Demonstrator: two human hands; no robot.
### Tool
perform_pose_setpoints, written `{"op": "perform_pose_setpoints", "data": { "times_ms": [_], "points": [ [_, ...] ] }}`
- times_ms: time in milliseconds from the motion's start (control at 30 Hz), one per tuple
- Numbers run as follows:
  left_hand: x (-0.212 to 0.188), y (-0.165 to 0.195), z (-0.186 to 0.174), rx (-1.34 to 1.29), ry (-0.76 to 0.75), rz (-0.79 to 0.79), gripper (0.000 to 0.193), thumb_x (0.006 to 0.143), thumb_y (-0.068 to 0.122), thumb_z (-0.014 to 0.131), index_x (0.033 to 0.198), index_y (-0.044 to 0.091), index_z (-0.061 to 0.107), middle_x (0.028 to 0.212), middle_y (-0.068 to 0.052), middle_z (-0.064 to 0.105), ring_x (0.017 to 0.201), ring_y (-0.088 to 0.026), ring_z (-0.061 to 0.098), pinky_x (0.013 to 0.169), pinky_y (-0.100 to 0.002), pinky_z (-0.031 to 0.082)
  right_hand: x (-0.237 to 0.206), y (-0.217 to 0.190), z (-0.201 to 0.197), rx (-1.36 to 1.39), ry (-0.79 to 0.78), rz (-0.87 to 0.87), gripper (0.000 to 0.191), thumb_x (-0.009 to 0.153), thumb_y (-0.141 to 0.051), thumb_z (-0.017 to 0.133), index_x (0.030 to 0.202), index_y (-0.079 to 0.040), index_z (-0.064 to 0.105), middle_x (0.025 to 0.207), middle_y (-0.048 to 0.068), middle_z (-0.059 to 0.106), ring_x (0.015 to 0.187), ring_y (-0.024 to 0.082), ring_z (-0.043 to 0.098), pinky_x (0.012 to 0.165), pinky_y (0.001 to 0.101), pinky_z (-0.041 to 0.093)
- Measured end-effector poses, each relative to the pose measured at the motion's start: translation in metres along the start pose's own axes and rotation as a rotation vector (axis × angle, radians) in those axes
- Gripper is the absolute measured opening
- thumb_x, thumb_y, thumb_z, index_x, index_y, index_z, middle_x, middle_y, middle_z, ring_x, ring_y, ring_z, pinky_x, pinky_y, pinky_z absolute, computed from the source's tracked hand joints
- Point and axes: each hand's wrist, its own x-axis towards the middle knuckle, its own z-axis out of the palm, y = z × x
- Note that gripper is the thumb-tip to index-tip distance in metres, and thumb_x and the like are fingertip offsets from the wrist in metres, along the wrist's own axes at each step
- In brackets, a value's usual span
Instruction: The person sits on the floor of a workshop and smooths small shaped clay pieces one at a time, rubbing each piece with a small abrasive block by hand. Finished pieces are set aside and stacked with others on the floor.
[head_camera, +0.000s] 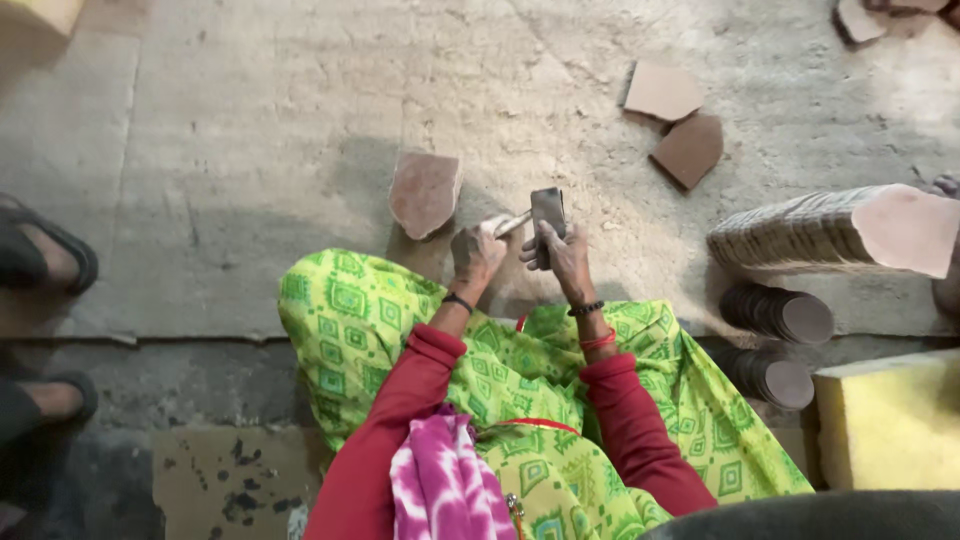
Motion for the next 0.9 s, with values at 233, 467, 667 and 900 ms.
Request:
{"op": "perform_pose_setpoints", "data": {
  "times_ms": [233, 467, 667, 900],
  "points": [
    [-0.001, 0.001, 0.005, -0.021, 0.028, 0.182, 0.02, 0.087, 0.018, 0.065, 0.1, 0.024, 0.079, 0.095, -0.01, 0.076, 0.074, -0.036, 0.071, 0.066, -0.046, 0.056, -0.007, 0.0, -0.002, -0.353, 0.11, 0.0, 0.024, 0.103, -0.018, 0.058, 0.111, 0.004, 0.066, 0.07, 0.012, 0.069, 0.052, 0.015, 0.067, 0.041, 0.0285, 0.05],
    [-0.008, -0.003, -0.003, 0.041, 0.024, 0.398, 0.043, 0.068, 0.021, 0.069, 0.11, 0.016, 0.077, 0.098, -0.013, 0.076, 0.074, -0.036, 0.071, 0.063, -0.045, 0.056, 0.024, 0.003, 0.017, -1.371, 0.309, -0.434, 0.012, 0.106, -0.014, 0.056, 0.104, -0.005, 0.064, 0.059, 0.007, 0.057, 0.047, 0.019, 0.052, 0.039, 0.0358, 0.038],
    [0.0, -0.002, 0.001, -0.029, 0.03, 0.152, 0.033, 0.082, 0.012, 0.064, 0.106, 0.026, 0.081, 0.094, -0.009, 0.076, 0.077, -0.034, 0.072, 0.068, -0.045, 0.056, -0.004, 0.018, 0.013, -1.291, 0.388, -0.554, 0.023, 0.095, -0.011, 0.062, 0.117, -0.002, 0.064, 0.056, 0.008, 0.054, 0.045, 0.022, 0.049, 0.039, 0.0382, 0.035],
    [0.002, 0.005, -0.005, -0.04, 0.136, 0.162, 0.028, 0.084, 0.013, 0.06, 0.098, 0.026, 0.08, 0.086, -0.012, 0.075, 0.072, -0.038, 0.07, 0.064, -0.048, 0.056, -0.018, -0.02, -0.012, -0.52, 0.376, -0.02, 0.024, 0.1, -0.015, 0.058, 0.118, 0.0, 0.056, 0.064, 0.006, 0.066, 0.041, 0.012, 0.06, 0.032, 0.0272, 0.046]
  ]
}}
